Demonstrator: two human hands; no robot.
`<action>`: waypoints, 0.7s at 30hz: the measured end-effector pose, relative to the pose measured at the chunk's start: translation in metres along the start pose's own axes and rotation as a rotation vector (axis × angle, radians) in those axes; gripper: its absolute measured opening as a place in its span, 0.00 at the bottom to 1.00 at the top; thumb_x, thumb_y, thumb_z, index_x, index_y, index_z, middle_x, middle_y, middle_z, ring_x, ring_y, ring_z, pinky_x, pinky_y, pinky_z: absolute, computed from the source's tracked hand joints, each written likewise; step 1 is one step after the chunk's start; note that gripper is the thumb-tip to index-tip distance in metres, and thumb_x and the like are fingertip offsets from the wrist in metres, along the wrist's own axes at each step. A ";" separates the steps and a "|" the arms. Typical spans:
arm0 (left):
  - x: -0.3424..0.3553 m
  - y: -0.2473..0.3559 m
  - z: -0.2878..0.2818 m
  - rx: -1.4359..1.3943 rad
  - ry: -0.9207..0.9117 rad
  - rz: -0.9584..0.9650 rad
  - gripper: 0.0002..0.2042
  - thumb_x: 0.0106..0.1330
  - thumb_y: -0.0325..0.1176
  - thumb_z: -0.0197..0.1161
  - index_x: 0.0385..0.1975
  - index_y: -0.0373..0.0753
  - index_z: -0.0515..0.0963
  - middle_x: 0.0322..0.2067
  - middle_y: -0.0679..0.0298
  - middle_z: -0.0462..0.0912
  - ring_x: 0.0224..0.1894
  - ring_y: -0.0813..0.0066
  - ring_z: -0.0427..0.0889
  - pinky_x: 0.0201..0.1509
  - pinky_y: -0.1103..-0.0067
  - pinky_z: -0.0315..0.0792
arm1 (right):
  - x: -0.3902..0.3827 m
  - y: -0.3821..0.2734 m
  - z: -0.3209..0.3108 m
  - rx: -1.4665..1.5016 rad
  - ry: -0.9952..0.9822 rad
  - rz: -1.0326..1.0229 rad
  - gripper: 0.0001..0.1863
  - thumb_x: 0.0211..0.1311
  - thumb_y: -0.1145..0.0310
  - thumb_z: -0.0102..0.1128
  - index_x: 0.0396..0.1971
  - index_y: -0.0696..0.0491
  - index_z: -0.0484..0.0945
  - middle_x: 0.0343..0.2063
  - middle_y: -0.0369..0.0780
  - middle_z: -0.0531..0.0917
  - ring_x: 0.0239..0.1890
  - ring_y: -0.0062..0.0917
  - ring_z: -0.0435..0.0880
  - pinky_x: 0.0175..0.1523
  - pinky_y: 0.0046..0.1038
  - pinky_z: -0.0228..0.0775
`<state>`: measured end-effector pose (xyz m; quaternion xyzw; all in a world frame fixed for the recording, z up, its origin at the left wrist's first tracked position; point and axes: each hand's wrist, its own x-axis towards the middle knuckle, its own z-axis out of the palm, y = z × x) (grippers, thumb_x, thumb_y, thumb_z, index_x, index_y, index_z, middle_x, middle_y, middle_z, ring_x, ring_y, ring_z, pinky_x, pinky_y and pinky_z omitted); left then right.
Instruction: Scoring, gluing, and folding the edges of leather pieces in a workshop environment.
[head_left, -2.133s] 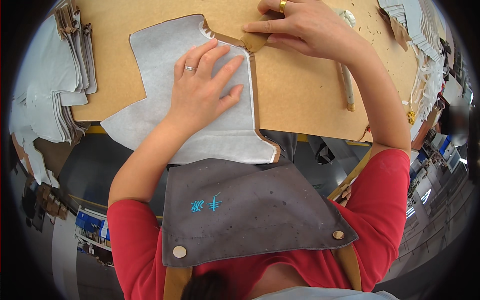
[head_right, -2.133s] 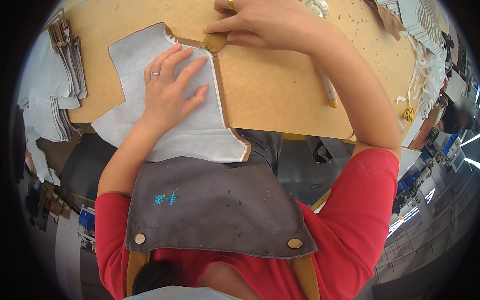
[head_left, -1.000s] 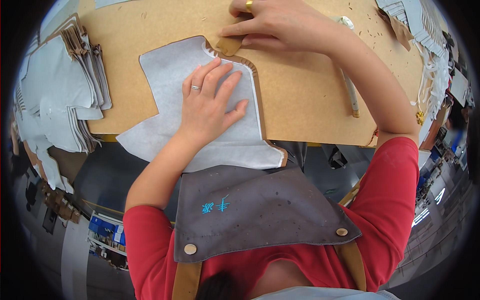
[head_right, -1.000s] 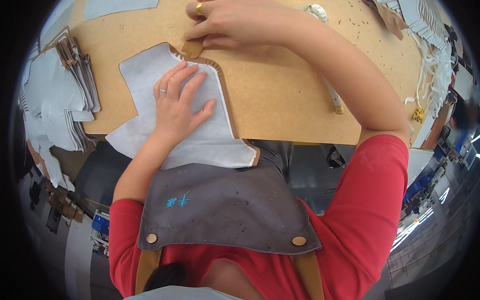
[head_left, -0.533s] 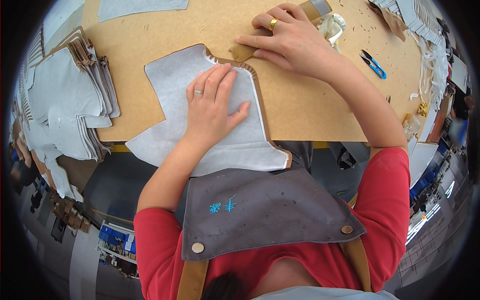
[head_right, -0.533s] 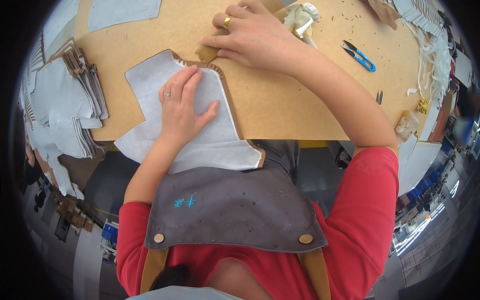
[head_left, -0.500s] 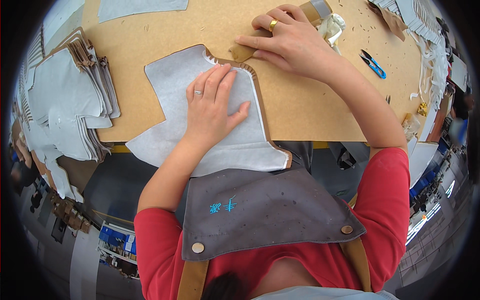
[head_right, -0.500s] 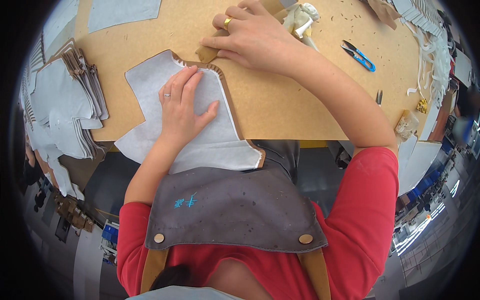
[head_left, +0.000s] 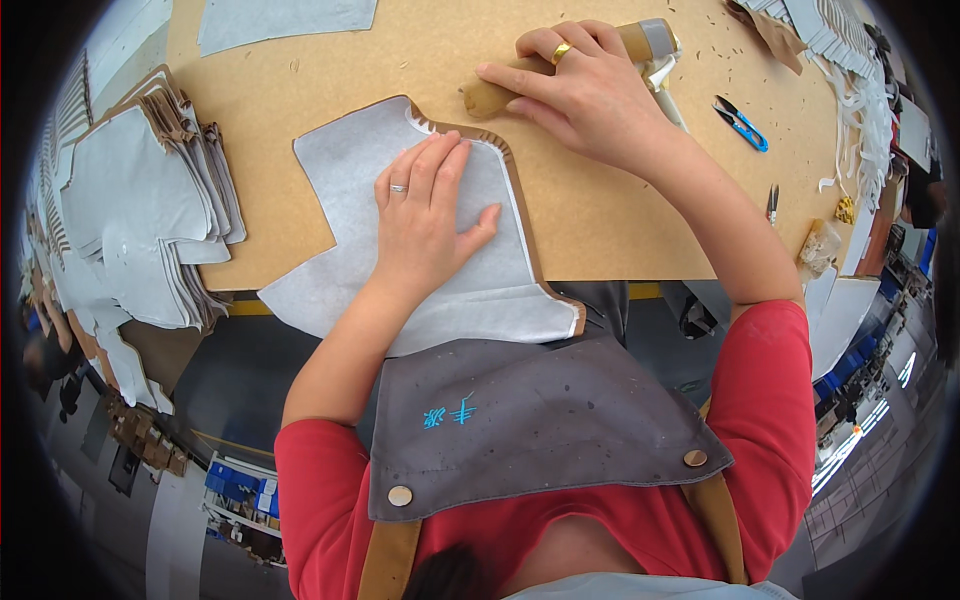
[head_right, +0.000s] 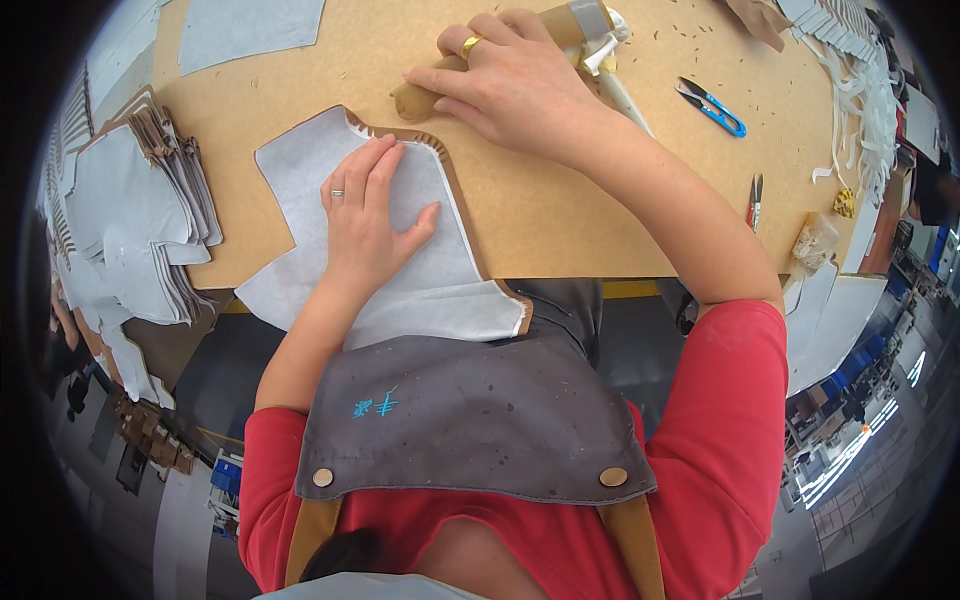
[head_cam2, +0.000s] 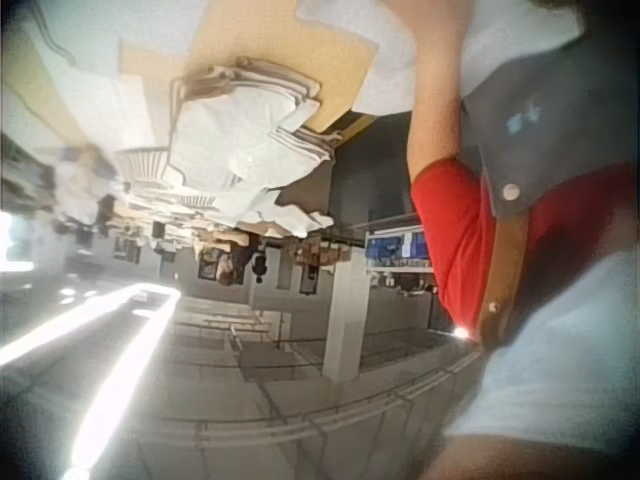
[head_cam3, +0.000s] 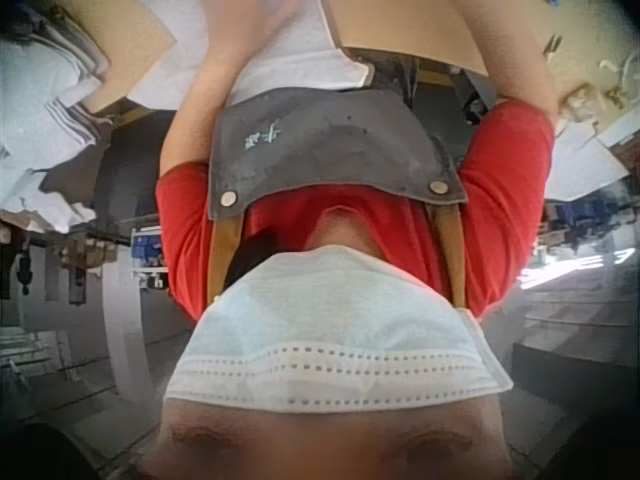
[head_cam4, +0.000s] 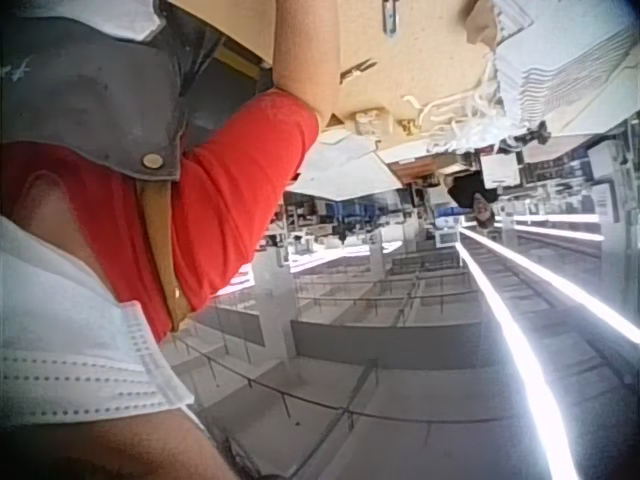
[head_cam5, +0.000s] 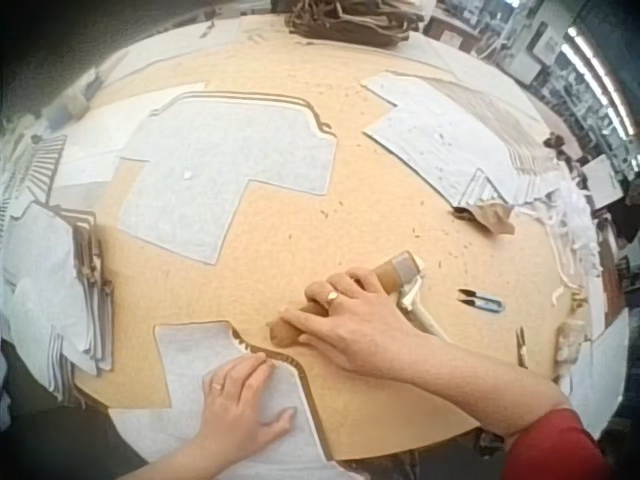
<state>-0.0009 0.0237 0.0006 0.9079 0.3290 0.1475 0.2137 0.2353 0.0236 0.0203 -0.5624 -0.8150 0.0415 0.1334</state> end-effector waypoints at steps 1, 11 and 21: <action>0.001 0.000 0.000 0.007 0.008 -0.003 0.32 0.45 0.40 0.70 0.53 0.38 0.70 0.54 0.63 0.69 0.58 0.66 0.65 0.60 0.69 0.57 | -0.001 0.000 0.001 -0.003 0.003 0.004 0.19 0.55 0.61 0.62 0.50 0.38 0.79 0.41 0.35 0.76 0.45 0.31 0.72 0.54 0.35 0.60; 0.004 0.002 0.001 0.096 -0.017 0.015 0.28 0.50 0.40 0.67 0.54 0.41 0.73 0.57 0.63 0.68 0.58 0.65 0.65 0.60 0.69 0.56 | -0.011 -0.008 0.005 0.034 0.008 0.054 0.17 0.56 0.60 0.61 0.48 0.39 0.79 0.41 0.35 0.77 0.46 0.30 0.74 0.53 0.35 0.62; 0.002 0.000 0.002 0.098 0.015 0.011 0.26 0.51 0.42 0.66 0.50 0.38 0.73 0.55 0.62 0.70 0.57 0.67 0.66 0.59 0.70 0.57 | -0.019 -0.014 0.011 0.038 0.027 0.077 0.19 0.55 0.61 0.62 0.50 0.38 0.79 0.40 0.34 0.75 0.45 0.29 0.72 0.54 0.33 0.59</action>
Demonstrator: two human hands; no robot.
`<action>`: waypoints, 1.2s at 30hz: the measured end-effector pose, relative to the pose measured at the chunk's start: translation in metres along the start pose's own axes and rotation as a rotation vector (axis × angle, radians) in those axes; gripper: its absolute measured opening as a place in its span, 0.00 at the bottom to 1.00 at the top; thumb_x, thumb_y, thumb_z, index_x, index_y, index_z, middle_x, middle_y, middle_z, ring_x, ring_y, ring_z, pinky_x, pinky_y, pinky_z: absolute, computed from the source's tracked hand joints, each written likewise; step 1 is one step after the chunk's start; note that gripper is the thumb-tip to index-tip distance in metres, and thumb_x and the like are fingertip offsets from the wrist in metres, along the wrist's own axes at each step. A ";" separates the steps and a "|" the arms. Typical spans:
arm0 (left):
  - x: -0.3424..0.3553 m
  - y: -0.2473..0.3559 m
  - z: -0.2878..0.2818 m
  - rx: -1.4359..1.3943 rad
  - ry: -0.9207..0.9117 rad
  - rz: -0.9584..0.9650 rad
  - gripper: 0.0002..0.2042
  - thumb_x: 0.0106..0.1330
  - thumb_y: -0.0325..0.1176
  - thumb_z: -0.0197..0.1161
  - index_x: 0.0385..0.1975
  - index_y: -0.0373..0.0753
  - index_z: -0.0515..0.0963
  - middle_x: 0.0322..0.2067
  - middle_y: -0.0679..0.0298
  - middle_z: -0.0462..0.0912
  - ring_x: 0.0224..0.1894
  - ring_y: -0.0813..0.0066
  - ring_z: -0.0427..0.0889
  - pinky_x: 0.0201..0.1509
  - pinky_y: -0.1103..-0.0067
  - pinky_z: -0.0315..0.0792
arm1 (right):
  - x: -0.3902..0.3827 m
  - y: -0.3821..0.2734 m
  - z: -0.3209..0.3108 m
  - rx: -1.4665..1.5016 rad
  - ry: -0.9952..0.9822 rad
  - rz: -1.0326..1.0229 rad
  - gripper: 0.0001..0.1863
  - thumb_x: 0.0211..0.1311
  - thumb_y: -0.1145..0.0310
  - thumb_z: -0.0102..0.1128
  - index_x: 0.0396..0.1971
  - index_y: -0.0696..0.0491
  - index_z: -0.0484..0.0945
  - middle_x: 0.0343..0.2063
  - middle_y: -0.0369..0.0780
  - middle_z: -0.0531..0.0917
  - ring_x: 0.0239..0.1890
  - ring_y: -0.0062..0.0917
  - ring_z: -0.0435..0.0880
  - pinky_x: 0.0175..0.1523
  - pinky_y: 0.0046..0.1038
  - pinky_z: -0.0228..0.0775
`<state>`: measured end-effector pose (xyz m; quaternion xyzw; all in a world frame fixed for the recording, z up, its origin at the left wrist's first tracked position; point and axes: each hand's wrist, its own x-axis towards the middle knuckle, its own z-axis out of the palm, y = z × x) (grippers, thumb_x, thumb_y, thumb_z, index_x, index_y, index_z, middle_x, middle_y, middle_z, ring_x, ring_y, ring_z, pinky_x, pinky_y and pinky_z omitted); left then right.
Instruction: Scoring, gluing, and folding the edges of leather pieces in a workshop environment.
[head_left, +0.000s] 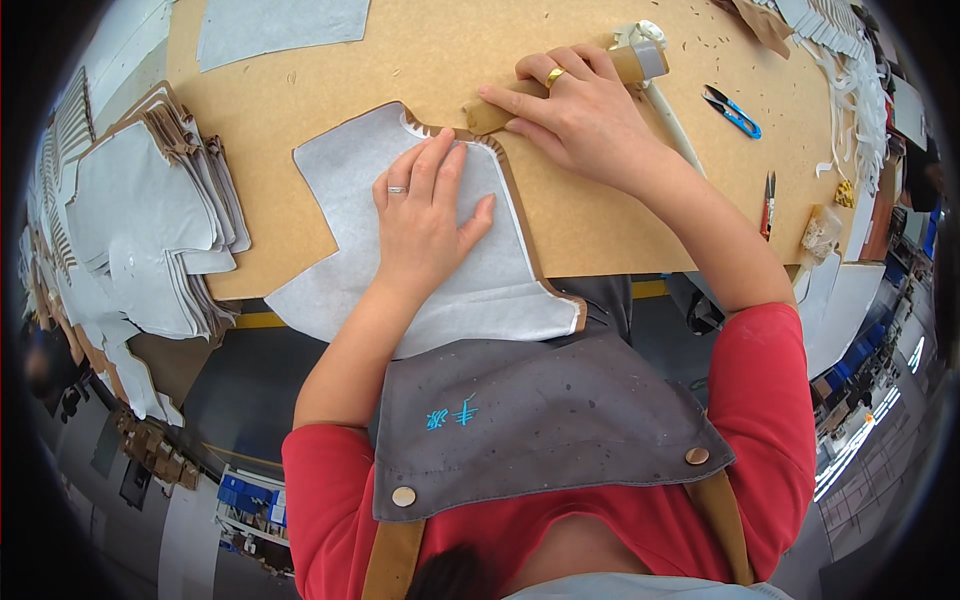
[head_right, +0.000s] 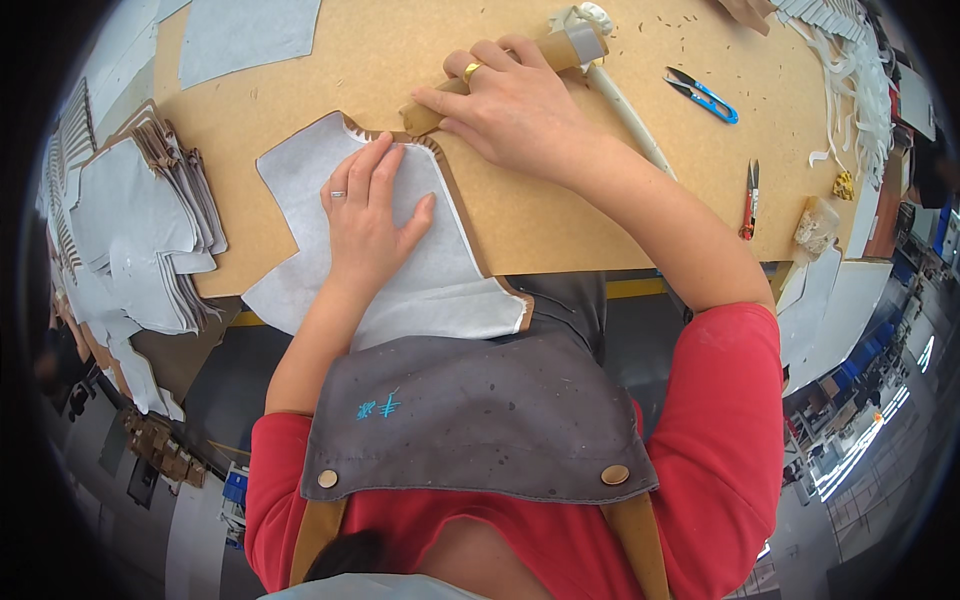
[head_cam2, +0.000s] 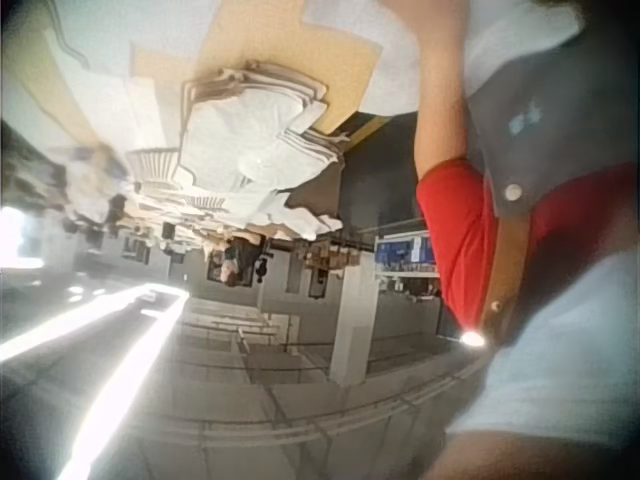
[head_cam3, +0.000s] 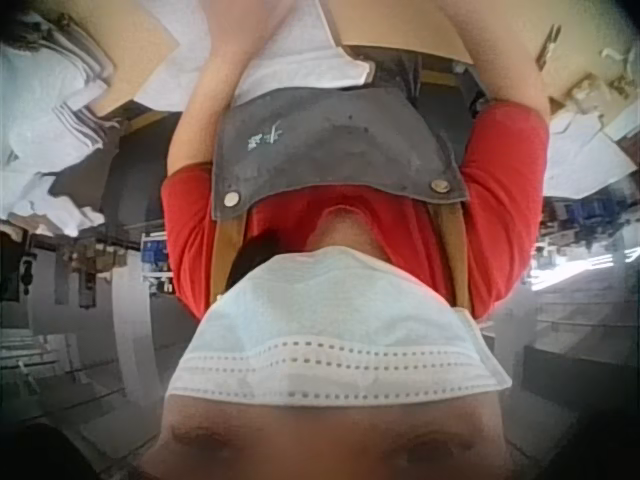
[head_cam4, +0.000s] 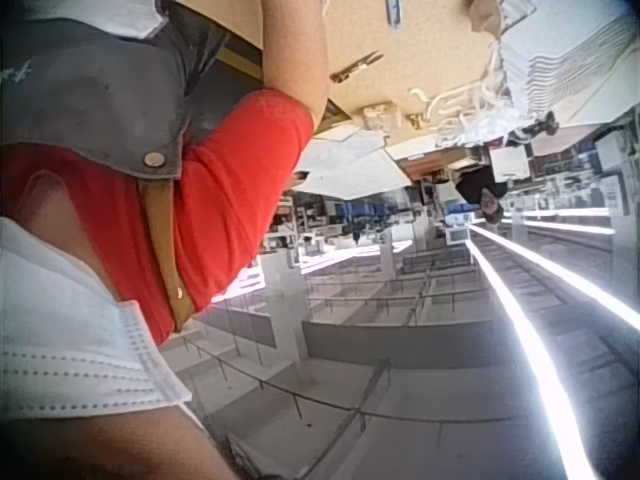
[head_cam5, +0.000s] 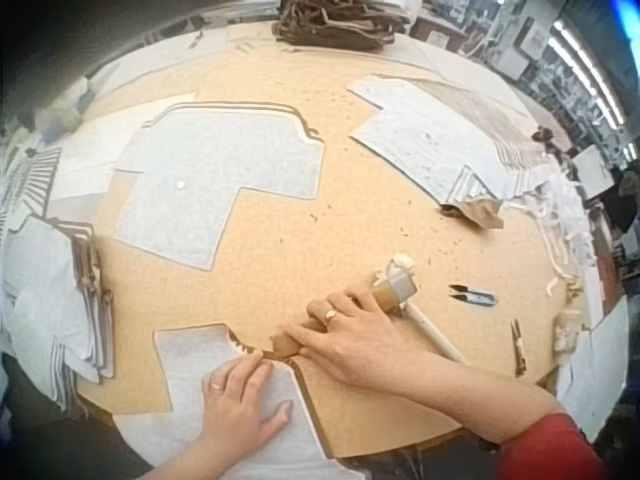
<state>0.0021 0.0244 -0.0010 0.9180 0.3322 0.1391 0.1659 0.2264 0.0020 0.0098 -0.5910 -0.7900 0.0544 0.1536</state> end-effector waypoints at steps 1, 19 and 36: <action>0.000 0.000 0.001 -0.004 0.005 -0.001 0.26 0.51 0.42 0.66 0.50 0.38 0.73 0.55 0.62 0.70 0.57 0.67 0.66 0.59 0.70 0.57 | 0.000 0.000 0.000 -0.001 -0.001 0.000 0.19 0.55 0.61 0.62 0.50 0.38 0.79 0.40 0.34 0.75 0.45 0.29 0.72 0.54 0.33 0.59; 0.000 0.001 0.000 0.025 0.015 0.019 0.24 0.51 0.42 0.66 0.48 0.37 0.74 0.55 0.62 0.70 0.57 0.66 0.66 0.58 0.70 0.57 | 0.000 -0.002 -0.011 -0.039 0.082 0.104 0.19 0.55 0.62 0.62 0.49 0.39 0.80 0.38 0.35 0.76 0.43 0.28 0.74 0.52 0.32 0.59; -0.005 -0.009 -0.008 -0.265 0.143 0.036 0.11 0.61 0.27 0.57 0.43 0.35 0.74 0.48 0.55 0.74 0.51 0.56 0.73 0.57 0.66 0.61 | 0.009 0.067 -0.059 0.010 0.424 0.296 0.13 0.59 0.66 0.58 0.41 0.58 0.78 0.33 0.47 0.80 0.37 0.37 0.80 0.41 0.34 0.73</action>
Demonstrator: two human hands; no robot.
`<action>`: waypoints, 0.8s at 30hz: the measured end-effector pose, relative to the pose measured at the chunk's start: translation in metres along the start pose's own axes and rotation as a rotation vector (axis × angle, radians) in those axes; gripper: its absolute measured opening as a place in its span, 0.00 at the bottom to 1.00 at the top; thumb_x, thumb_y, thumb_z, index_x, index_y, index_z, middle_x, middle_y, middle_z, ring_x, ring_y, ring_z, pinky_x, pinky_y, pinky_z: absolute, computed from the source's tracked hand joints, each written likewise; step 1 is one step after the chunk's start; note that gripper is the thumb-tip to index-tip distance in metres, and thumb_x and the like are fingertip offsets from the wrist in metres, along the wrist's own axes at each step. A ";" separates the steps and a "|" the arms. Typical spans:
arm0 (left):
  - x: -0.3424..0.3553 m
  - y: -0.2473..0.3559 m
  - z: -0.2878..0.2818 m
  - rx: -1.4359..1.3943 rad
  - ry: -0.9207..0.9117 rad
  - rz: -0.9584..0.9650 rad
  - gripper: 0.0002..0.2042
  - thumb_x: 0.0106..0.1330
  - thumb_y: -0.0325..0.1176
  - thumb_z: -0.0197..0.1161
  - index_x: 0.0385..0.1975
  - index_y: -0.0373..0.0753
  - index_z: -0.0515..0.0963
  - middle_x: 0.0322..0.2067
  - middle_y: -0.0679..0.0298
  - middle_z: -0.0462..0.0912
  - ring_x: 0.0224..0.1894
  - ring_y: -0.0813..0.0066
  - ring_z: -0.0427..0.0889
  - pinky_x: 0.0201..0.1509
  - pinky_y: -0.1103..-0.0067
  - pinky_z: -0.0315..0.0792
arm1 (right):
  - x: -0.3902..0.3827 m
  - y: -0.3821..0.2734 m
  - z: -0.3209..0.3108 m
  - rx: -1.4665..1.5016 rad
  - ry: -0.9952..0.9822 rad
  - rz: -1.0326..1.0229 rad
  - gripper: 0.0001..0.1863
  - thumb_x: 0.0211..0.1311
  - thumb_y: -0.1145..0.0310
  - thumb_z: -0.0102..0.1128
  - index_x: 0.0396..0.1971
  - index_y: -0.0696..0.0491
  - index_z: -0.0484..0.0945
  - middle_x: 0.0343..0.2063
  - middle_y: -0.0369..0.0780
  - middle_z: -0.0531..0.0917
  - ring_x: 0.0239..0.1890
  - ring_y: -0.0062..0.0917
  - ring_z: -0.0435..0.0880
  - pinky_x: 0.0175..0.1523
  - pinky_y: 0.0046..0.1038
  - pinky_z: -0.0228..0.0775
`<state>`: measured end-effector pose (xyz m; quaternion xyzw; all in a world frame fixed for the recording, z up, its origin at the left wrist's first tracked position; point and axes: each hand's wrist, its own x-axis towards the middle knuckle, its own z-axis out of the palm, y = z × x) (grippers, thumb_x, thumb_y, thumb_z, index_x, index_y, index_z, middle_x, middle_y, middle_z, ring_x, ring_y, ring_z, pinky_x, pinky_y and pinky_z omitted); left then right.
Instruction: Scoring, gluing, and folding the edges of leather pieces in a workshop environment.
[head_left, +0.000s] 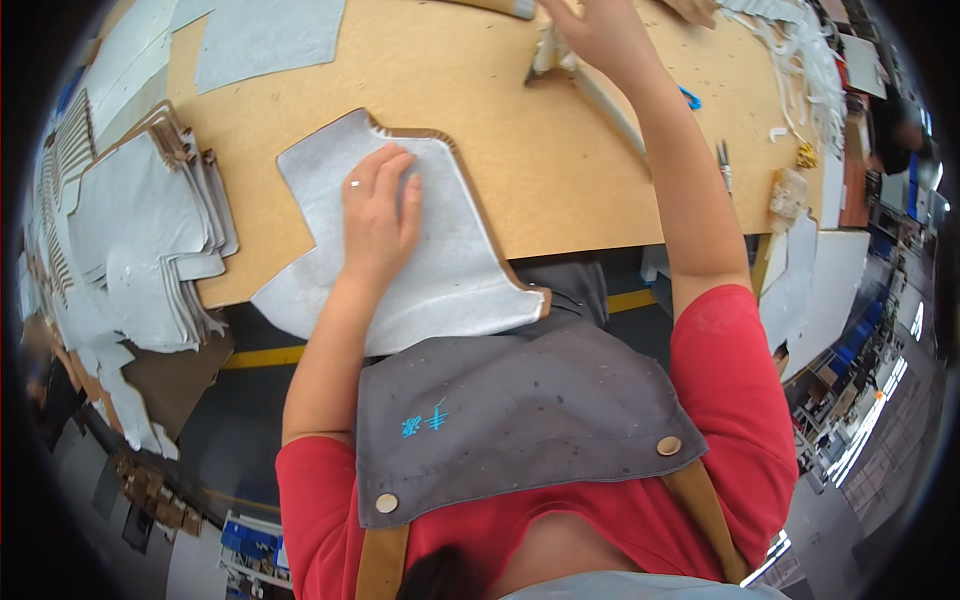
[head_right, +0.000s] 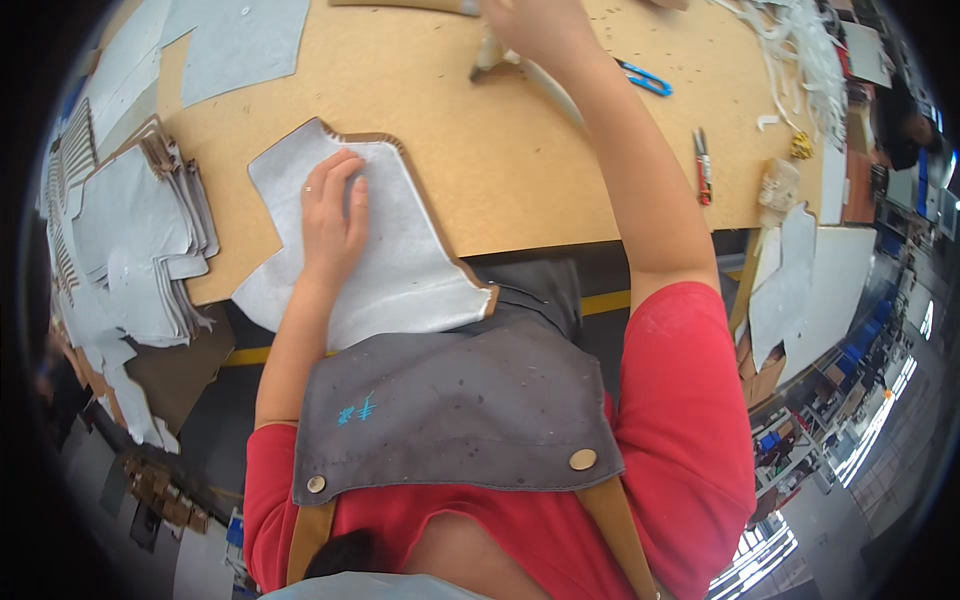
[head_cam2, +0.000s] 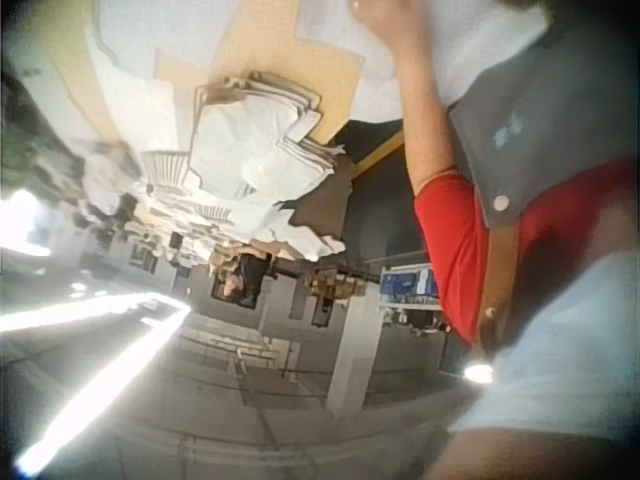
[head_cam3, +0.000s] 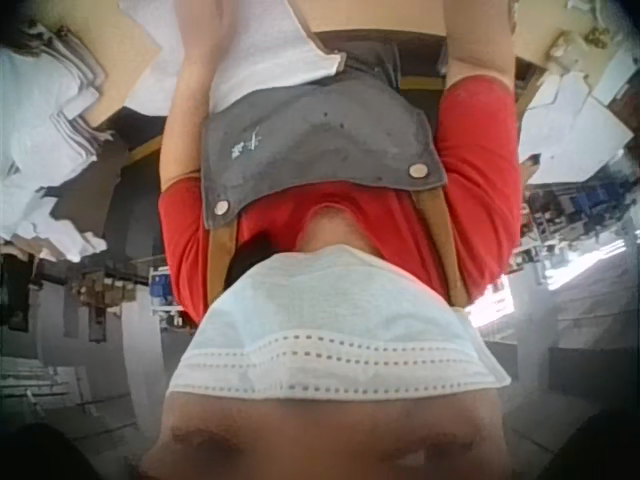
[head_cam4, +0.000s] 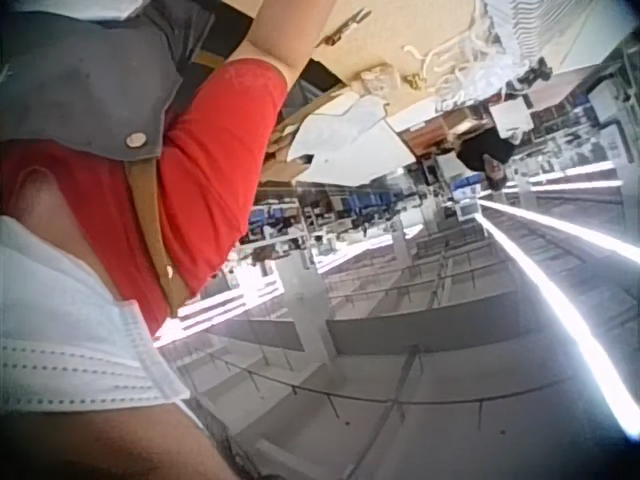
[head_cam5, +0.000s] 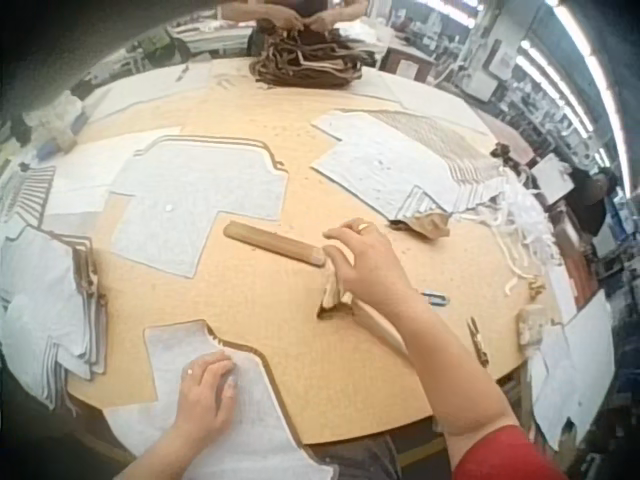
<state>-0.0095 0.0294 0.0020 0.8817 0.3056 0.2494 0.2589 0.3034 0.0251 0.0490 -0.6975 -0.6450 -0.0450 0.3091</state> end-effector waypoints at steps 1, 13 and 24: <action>0.002 0.002 -0.001 -0.004 -0.006 -0.017 0.11 0.62 0.27 0.56 0.44 0.36 0.74 0.48 0.55 0.74 0.52 0.57 0.73 0.57 0.66 0.61 | -0.017 0.023 -0.014 0.080 -0.052 0.137 0.13 0.58 0.67 0.59 0.43 0.55 0.78 0.37 0.43 0.79 0.41 0.34 0.77 0.47 0.32 0.69; 0.055 -0.024 -0.018 0.337 -0.188 0.193 0.13 0.56 0.33 0.63 0.42 0.42 0.75 0.43 0.65 0.75 0.52 0.65 0.71 0.62 0.66 0.53 | -0.132 0.083 -0.052 -0.185 -0.100 0.350 0.09 0.59 0.69 0.58 0.39 0.55 0.79 0.36 0.41 0.80 0.38 0.36 0.78 0.45 0.32 0.70; 0.080 -0.007 -0.010 0.286 -0.546 0.101 0.10 0.55 0.33 0.63 0.35 0.41 0.71 0.35 0.65 0.73 0.50 0.66 0.70 0.62 0.65 0.53 | -0.111 -0.045 -0.019 0.391 -0.305 0.303 0.15 0.64 0.63 0.55 0.44 0.58 0.76 0.32 0.47 0.80 0.35 0.36 0.79 0.41 0.30 0.69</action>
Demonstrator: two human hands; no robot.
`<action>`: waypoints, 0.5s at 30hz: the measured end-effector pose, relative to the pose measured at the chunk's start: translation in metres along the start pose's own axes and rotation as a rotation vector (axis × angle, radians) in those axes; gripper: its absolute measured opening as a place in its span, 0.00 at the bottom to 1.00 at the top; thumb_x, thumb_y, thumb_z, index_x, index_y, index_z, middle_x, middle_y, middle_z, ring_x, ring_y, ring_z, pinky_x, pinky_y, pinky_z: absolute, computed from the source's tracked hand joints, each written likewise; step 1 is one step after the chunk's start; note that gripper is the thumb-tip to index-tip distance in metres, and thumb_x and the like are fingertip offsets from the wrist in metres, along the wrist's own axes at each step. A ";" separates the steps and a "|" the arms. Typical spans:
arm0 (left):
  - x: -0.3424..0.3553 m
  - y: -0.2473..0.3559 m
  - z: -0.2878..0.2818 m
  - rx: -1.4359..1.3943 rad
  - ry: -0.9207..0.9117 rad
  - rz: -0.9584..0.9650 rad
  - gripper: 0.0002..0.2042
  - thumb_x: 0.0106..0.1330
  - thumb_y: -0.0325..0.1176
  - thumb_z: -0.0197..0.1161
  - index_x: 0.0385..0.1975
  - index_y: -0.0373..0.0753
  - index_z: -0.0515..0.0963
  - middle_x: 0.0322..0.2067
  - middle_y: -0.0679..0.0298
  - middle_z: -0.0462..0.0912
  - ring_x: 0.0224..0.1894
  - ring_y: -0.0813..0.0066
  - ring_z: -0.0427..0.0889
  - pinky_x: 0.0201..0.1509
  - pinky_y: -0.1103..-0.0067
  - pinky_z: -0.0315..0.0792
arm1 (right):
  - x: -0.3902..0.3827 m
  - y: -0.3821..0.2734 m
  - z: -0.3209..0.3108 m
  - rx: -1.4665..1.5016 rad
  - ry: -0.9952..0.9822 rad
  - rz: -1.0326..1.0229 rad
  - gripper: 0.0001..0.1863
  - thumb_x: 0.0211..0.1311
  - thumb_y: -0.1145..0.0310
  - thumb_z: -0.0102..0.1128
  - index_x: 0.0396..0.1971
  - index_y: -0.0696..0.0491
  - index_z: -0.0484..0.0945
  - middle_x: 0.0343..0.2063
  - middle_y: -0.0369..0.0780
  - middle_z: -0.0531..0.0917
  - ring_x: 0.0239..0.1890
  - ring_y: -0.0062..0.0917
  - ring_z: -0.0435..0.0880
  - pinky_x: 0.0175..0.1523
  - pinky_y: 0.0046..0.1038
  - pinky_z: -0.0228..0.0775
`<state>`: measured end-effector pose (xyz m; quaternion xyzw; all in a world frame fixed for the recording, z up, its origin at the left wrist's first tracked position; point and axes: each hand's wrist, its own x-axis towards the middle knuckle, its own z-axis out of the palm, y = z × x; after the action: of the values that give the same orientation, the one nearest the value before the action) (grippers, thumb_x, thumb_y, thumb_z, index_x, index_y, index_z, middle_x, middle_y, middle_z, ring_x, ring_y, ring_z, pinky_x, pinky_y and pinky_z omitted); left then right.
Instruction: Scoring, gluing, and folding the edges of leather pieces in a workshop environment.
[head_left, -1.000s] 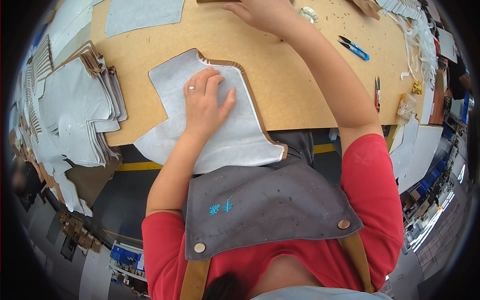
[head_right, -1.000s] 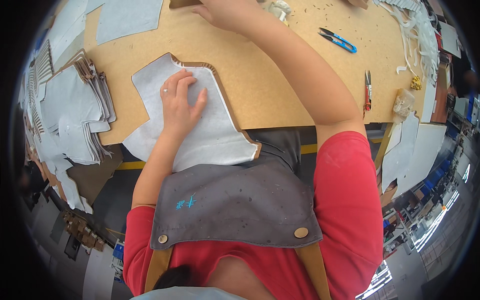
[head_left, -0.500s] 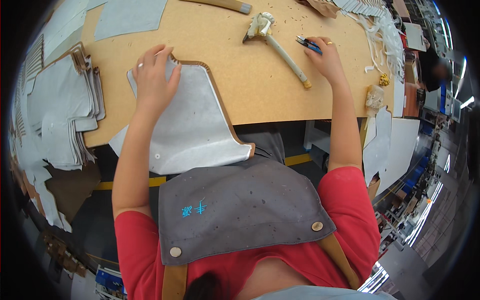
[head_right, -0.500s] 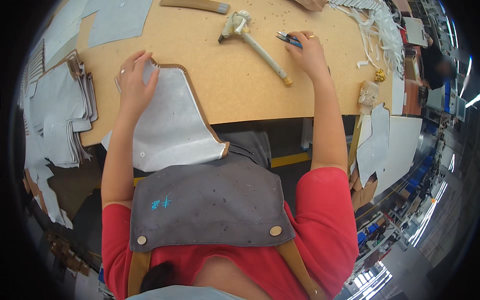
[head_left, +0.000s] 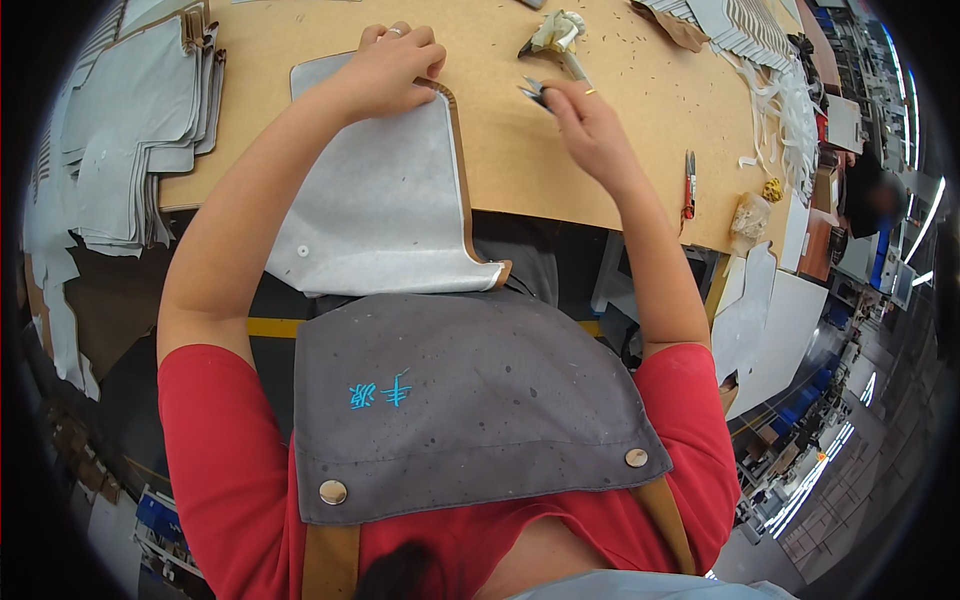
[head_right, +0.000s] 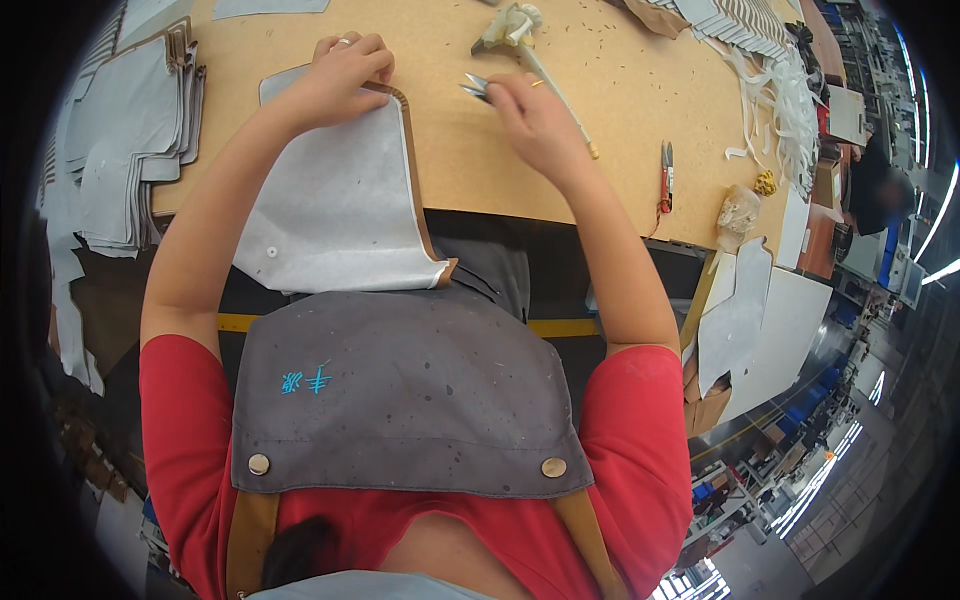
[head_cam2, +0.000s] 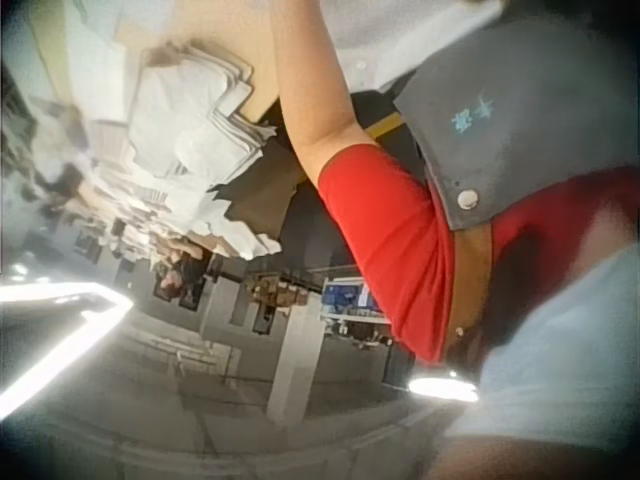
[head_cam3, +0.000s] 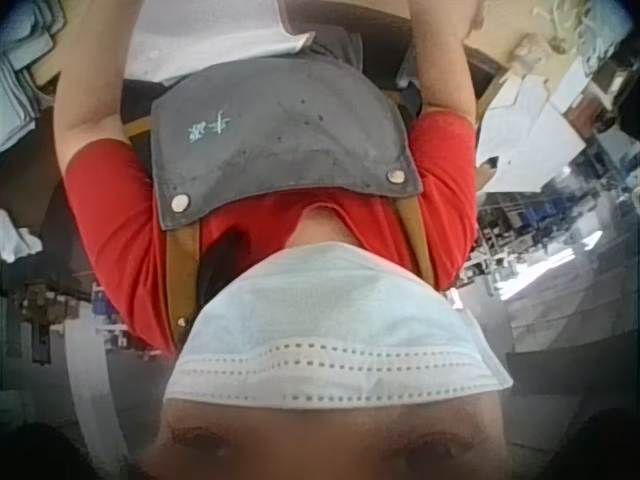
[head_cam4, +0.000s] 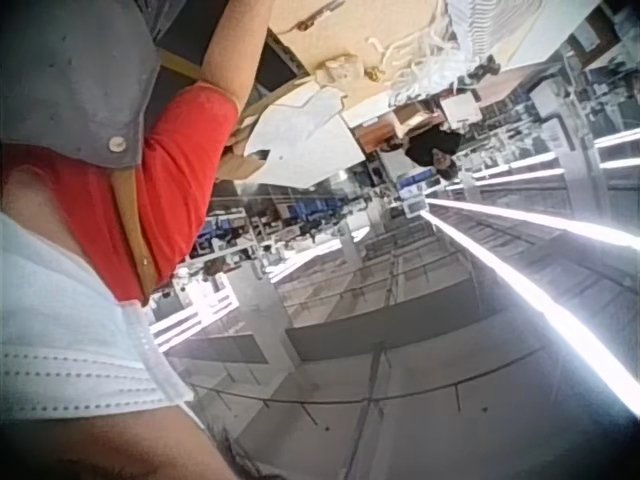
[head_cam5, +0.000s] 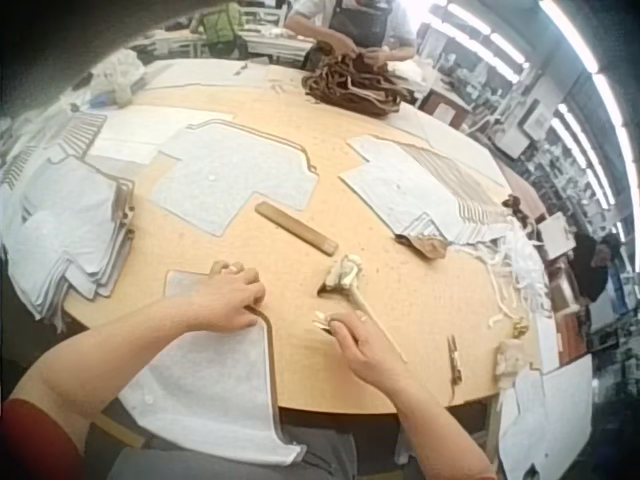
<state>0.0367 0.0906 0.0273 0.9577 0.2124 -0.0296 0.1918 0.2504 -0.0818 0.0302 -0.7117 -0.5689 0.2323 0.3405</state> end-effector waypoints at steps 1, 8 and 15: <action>-0.004 0.001 0.005 0.037 0.133 0.017 0.12 0.56 0.34 0.63 0.37 0.41 0.72 0.38 0.64 0.74 0.52 0.65 0.70 0.62 0.64 0.54 | -0.002 -0.010 0.005 -0.004 -0.121 0.074 0.19 0.63 0.58 0.57 0.44 0.58 0.76 0.33 0.48 0.80 0.36 0.36 0.79 0.42 0.30 0.69; -0.093 -0.039 0.019 0.161 0.574 -0.489 0.24 0.57 0.43 0.66 0.50 0.38 0.71 0.45 0.60 0.76 0.45 0.62 0.77 0.45 0.71 0.71 | -0.035 -0.036 0.034 0.191 -0.353 0.284 0.25 0.58 0.55 0.63 0.45 0.61 0.75 0.32 0.41 0.81 0.38 0.24 0.79 0.45 0.25 0.68; -0.116 -0.038 0.019 -0.373 0.149 -0.723 0.23 0.58 0.36 0.66 0.50 0.33 0.69 0.33 0.60 0.78 0.31 0.69 0.76 0.35 0.76 0.70 | -0.038 -0.061 0.066 0.592 -0.388 0.559 0.17 0.55 0.60 0.66 0.37 0.58 0.78 0.24 0.35 0.78 0.30 0.17 0.77 0.32 0.21 0.65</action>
<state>-0.0840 0.0689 0.0130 0.7698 0.5501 0.0134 0.3233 0.1543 -0.0965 0.0299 -0.6534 -0.3170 0.5971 0.3406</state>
